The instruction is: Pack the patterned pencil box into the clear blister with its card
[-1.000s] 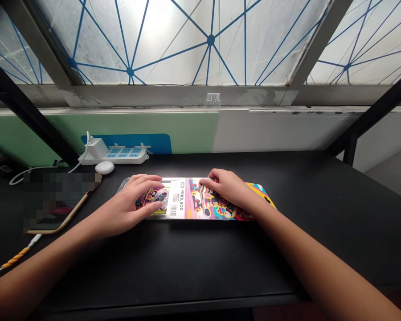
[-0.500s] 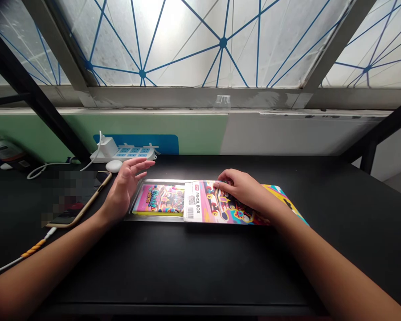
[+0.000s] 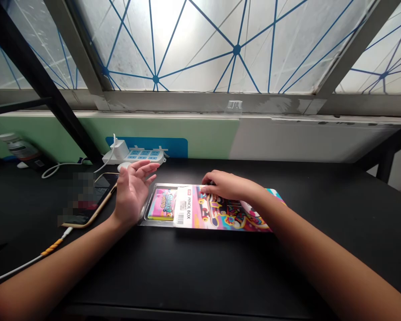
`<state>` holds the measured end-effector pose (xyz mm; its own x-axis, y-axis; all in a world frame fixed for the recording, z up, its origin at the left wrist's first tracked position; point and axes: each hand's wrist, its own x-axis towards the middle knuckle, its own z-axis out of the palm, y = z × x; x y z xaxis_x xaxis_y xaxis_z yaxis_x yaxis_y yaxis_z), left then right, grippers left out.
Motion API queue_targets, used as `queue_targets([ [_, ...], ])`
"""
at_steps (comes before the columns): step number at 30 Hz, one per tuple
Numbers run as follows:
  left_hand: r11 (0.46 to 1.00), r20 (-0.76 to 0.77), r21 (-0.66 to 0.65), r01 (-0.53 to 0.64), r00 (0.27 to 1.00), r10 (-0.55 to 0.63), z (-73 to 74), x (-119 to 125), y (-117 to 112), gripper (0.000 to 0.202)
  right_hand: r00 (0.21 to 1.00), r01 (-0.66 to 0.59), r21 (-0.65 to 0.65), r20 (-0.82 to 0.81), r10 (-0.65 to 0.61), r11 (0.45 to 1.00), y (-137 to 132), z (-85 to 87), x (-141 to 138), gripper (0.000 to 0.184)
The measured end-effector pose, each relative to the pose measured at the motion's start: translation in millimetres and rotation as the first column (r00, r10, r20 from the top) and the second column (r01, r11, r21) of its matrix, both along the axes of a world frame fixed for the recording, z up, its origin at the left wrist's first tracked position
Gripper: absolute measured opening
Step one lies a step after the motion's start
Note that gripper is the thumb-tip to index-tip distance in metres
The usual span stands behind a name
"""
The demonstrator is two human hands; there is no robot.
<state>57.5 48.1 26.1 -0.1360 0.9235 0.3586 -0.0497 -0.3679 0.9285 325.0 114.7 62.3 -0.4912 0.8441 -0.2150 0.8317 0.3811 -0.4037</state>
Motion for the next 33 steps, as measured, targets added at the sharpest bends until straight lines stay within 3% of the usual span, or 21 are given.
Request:
queue_targets([
  [8,1.0,0.025,-0.003,0.005,1.0,-0.004,1.3,-0.3,0.1,0.057,0.99,-0.129,0.04,0.067,0.127,0.991,1.5,10.6,-86.4,0.041],
  [12,0.999,0.114,-0.051,-0.004,0.993,0.01,3.7,-3.5,1.6,0.045,0.992,-0.124,0.141,0.053,0.117,0.982,-9.0,9.9,-100.5,0.039],
  [16,0.986,0.127,-0.154,-0.056,0.989,0.076,3.5,-9.3,7.1,0.021,0.998,-0.062,0.256,0.005,0.063,0.965,-15.8,-0.8,-73.7,0.045],
  [20,0.952,0.139,-0.303,-0.032,0.987,0.077,-2.0,-10.7,13.1,0.05,0.999,0.048,0.279,-0.036,-0.04,0.959,-21.9,-13.7,-15.5,0.046],
  [24,0.928,0.174,-0.371,0.038,0.984,0.029,-4.0,-4.2,13.1,0.063,0.982,0.157,0.188,-0.136,-0.133,0.97,-28.0,-20.9,33.8,0.049],
  [28,0.916,0.218,-0.387,0.106,0.976,-0.021,-2.8,-0.5,12.2,0.057,0.989,0.122,0.195,-0.106,-0.102,0.973,-30.5,-21.0,42.9,0.05],
  [33,0.891,0.249,-0.441,0.107,0.969,0.007,-5.9,-2.6,15.5,0.047,0.99,0.111,0.197,-0.111,-0.09,0.974,-30.1,-21.0,35.7,0.049],
])
